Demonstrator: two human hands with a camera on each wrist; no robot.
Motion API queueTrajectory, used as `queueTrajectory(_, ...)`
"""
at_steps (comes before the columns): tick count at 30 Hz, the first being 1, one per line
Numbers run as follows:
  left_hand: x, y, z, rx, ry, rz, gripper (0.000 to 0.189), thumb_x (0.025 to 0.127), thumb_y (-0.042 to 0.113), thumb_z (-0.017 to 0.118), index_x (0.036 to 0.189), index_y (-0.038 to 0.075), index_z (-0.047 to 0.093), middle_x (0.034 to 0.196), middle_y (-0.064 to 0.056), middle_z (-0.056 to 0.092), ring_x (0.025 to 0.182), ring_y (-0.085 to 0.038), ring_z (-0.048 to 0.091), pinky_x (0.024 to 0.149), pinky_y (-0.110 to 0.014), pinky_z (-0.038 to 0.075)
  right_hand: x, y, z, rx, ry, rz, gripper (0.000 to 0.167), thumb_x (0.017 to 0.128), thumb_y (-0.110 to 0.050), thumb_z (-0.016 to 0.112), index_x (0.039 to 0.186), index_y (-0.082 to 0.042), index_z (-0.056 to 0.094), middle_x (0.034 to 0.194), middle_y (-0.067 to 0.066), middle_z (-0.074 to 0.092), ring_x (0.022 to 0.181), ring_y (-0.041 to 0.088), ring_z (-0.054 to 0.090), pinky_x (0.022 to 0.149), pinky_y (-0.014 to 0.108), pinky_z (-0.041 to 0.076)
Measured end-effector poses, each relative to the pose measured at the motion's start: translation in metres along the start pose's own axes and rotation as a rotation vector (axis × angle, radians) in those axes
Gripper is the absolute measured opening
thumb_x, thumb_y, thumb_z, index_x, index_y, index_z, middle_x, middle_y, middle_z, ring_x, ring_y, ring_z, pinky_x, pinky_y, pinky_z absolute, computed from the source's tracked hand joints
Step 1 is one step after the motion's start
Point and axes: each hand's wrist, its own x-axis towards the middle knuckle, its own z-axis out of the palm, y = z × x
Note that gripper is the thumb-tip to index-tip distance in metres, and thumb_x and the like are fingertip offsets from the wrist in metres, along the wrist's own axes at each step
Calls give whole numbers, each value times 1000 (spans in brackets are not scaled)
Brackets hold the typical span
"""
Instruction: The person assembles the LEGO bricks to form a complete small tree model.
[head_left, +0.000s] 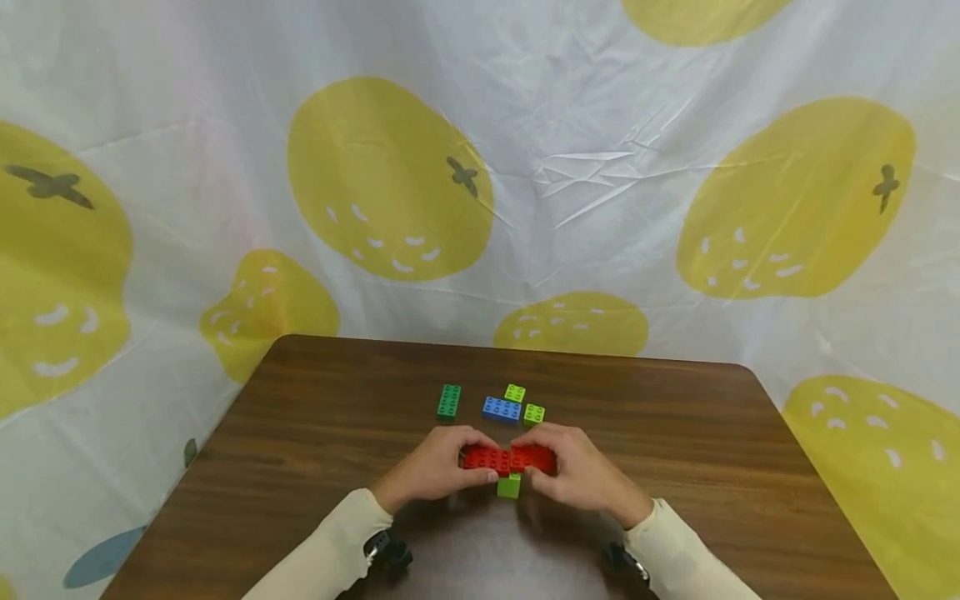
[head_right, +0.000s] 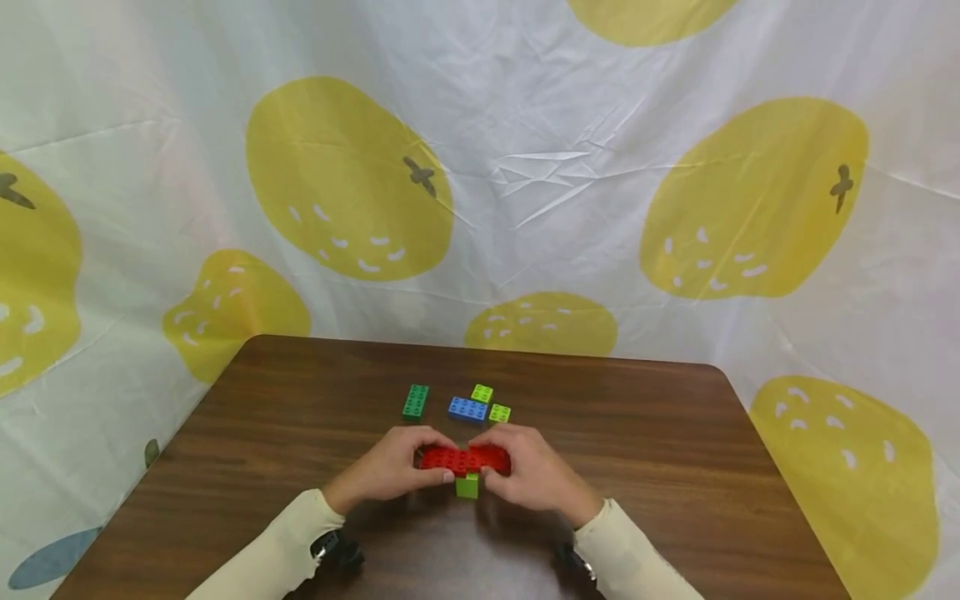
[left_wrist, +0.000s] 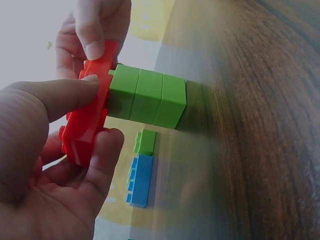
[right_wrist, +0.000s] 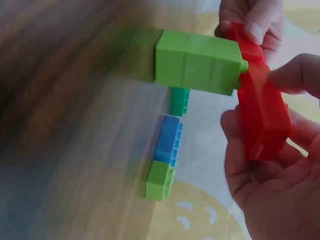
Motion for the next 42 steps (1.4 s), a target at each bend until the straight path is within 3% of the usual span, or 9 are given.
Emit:
queueTrajectory(11, -1, 0, 0, -4, 0, -8, 36, 93, 38, 83, 120, 15, 76, 109, 3, 77, 89, -6, 63, 79, -25, 54, 0, 2, 5, -10, -24, 20, 33, 81, -11, 76, 113, -18, 74, 100, -9, 72, 77, 3, 59, 64, 21, 50)
queueTrajectory(19, 0, 1, 3, -3, -1, -4, 36, 92, 39, 83, 119, 16, 77, 109, 3, 77, 90, -5, 63, 80, -24, 55, -3, 3, 8, 42, 7, 23, 20, 90, -23, 84, 108, -19, 76, 95, -9, 74, 75, 1, 61, 66, 22, 54)
queueTrajectory(29, 0, 2, 3, -11, -3, -3, 36, 93, 38, 83, 121, 15, 77, 109, 2, 77, 88, -4, 63, 78, -24, 55, -2, 2, 9, 92, 9, 50, 19, 87, -18, 87, 103, -16, 77, 92, -6, 75, 75, 2, 62, 63, 22, 54)
queueTrajectory(42, 0, 5, 1, -25, -12, -2, 36, 93, 38, 83, 120, 15, 77, 109, 2, 77, 88, -4, 62, 78, -24, 55, -1, -1, 6, 72, -34, 94, 18, 87, -19, 87, 102, -16, 76, 93, -5, 74, 76, 2, 61, 66, 23, 54)
